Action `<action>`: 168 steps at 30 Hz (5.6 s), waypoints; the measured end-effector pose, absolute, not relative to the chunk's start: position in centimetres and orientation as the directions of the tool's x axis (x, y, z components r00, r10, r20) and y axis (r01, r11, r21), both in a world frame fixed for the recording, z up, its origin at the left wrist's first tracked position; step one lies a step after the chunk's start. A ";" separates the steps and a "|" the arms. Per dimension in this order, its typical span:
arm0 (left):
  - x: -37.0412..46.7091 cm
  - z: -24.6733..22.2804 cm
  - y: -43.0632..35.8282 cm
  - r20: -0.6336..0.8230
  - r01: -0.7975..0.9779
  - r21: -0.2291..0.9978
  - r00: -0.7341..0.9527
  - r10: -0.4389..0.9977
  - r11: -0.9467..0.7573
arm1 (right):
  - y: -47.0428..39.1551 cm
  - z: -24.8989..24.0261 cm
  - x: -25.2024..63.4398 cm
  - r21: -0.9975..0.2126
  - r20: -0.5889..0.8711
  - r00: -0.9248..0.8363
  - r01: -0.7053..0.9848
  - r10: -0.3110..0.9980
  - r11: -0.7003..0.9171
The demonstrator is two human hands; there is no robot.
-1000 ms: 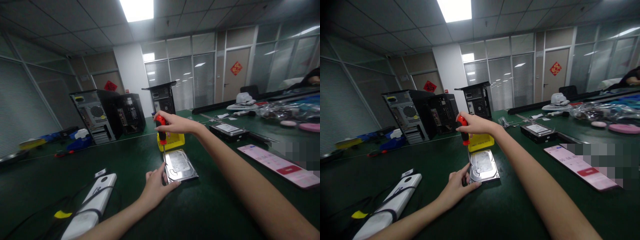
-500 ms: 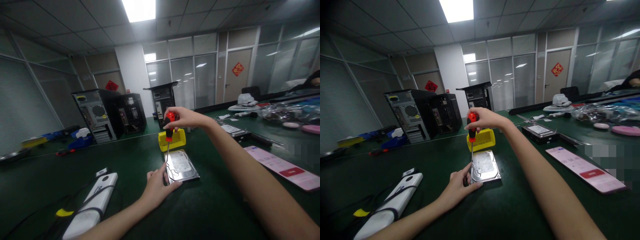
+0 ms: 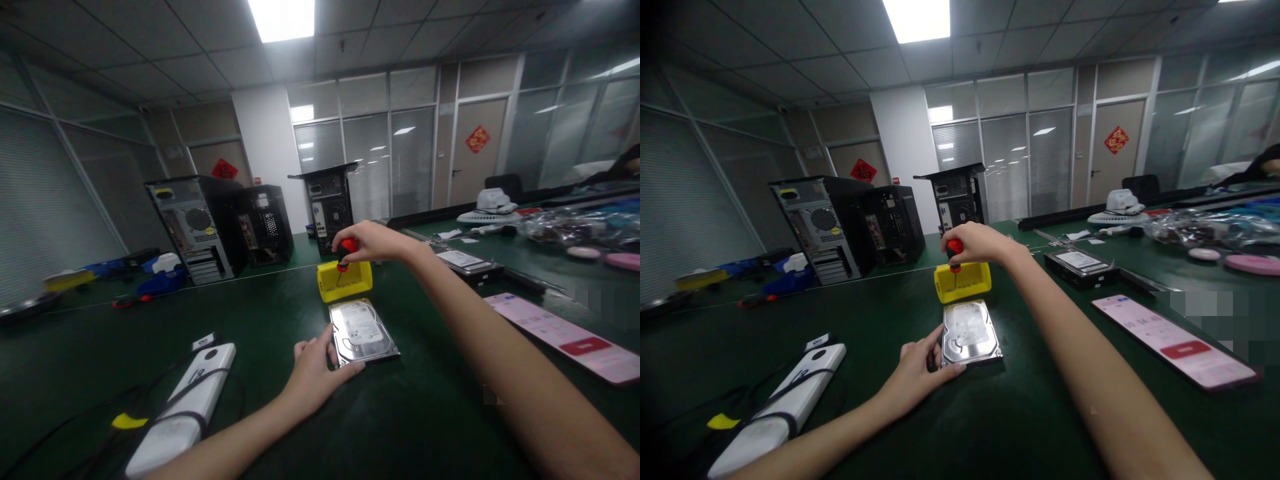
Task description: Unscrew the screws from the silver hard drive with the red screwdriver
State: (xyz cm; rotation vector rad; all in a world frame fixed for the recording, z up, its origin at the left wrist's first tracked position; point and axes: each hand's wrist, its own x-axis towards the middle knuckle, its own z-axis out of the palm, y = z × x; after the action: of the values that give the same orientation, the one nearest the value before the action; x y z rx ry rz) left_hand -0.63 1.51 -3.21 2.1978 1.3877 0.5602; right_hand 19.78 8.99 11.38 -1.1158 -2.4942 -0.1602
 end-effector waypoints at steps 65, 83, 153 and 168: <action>-0.5 -3.3 1.6 0.105 0.725 0.561 0.416 0.903 -0.399 | 10.1 9.7 19.0 0.249 0.350 -0.519 0.854 0.780 0.457; -0.6 -3.6 1.8 0.093 0.731 0.561 0.411 0.907 -0.389 | 10.2 9.7 19.4 0.256 0.372 -0.489 0.871 0.789 0.419; -0.5 -3.3 1.6 0.081 0.737 0.546 0.427 0.901 -0.398 | 10.7 10.8 23.6 -0.188 0.476 0.073 0.982 0.877 0.021; -0.8 -3.4 1.8 0.029 0.743 0.574 0.402 0.915 -0.345 | 11.9 9.7 26.1 -0.356 0.318 0.422 0.883 0.849 -0.305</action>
State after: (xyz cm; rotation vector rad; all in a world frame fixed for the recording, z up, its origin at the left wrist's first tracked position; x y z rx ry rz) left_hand -0.81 1.78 -3.43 2.1867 1.4133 0.4812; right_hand 26.07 11.85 9.71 -2.2047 -1.4658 -0.0959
